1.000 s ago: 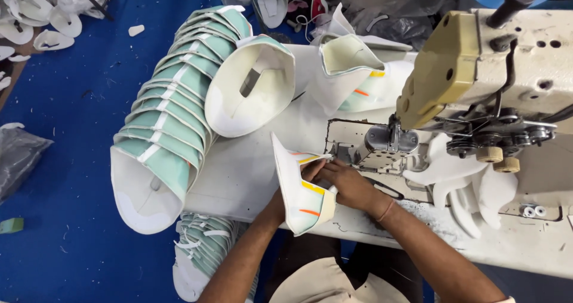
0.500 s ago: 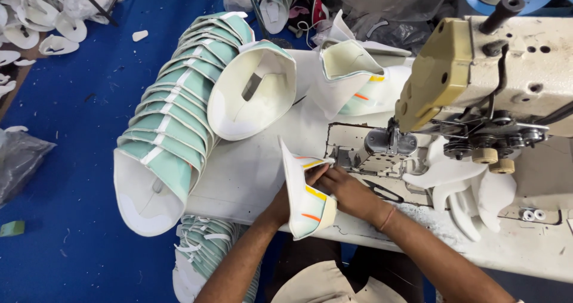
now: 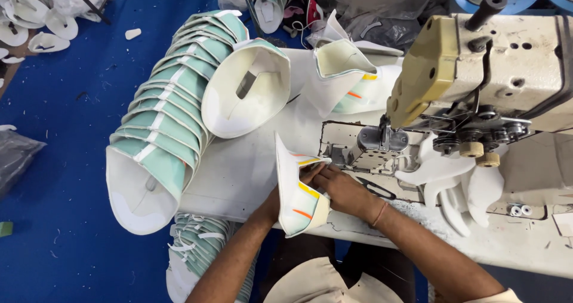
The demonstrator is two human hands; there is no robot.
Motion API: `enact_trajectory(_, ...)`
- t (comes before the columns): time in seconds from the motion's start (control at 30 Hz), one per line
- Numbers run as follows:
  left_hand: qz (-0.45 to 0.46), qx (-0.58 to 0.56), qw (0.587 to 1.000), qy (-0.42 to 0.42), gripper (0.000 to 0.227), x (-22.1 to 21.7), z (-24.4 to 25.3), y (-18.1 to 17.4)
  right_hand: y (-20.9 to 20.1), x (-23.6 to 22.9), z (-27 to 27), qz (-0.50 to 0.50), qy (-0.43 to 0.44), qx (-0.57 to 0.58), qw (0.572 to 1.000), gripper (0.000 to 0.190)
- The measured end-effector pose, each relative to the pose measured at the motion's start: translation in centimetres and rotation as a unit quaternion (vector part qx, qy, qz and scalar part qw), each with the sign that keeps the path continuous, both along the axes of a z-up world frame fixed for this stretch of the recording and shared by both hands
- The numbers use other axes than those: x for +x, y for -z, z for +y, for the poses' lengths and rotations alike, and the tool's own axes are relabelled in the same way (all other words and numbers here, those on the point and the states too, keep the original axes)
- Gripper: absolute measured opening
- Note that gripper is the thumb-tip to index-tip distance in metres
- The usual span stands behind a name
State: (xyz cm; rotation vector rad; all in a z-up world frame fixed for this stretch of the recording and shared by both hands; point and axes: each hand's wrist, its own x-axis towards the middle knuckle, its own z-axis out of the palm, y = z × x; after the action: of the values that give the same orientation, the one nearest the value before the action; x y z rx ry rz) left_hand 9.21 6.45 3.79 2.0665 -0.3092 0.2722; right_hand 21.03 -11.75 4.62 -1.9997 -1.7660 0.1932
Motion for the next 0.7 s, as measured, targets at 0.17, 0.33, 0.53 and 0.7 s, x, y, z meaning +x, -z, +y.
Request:
enact_trajectory(0.17, -0.002, 0.008, 1.0, 0.005, 0.077, 0.1, -0.1, -0.2, 0.1, -0.3, -0.9, 0.033, 0.024, -0.061, 0.997, 0.053)
enact_trajectory(0.33, 0.002, 0.016, 1.0, 0.01, 0.078, -0.4, -0.3, -0.1, 0.3, 0.3, 0.2, 0.038, 0.026, -0.127, 0.991, 0.034)
enact_trajectory(0.53, 0.002, 0.027, 1.0, 0.014, 0.078, -0.6, -0.4, -0.2, 0.4, 0.2, 0.0, 0.063, 0.025, -0.1, 0.993, 0.027)
enact_trajectory(0.7, -0.007, 0.032, 0.999, 0.018, 0.077, -0.4, -0.4, 0.2, 1.0, 0.3, -0.2, 0.069, 0.014, -0.11, 0.991, 0.026)
